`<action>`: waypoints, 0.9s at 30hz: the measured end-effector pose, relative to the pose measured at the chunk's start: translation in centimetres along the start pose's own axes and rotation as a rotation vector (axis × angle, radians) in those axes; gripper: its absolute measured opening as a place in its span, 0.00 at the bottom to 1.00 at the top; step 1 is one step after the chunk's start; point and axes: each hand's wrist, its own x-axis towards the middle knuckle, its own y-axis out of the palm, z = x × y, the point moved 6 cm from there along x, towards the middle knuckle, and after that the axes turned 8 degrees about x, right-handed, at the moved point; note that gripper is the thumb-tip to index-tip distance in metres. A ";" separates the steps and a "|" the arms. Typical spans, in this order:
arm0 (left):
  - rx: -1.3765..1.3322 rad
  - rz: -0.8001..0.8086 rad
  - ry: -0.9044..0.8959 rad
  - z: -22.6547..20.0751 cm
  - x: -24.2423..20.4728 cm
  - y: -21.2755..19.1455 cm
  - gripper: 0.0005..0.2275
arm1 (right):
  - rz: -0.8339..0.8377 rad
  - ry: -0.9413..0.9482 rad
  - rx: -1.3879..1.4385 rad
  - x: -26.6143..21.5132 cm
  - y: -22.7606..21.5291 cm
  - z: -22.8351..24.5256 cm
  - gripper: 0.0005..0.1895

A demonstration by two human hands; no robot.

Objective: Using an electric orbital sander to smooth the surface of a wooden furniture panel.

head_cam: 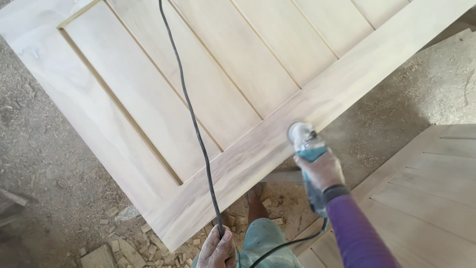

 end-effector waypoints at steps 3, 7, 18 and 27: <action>0.038 -0.013 -0.009 -1.2 -0.5 -0.8 0.08 | 0.068 -0.089 0.006 -2.7 2.8 -0.8 0.28; 0.030 -0.022 0.001 -1.8 -0.6 -3.0 0.07 | 0.123 -0.073 -0.156 -6.5 6.7 -2.7 0.32; -0.050 -0.248 0.065 -3.4 -0.8 -9.9 0.05 | 0.482 -0.496 -0.442 -17.4 18.7 1.7 0.33; 0.790 -0.535 0.590 2.8 10.0 -18.4 0.12 | 0.437 -0.426 -0.513 -4.5 11.6 2.2 0.29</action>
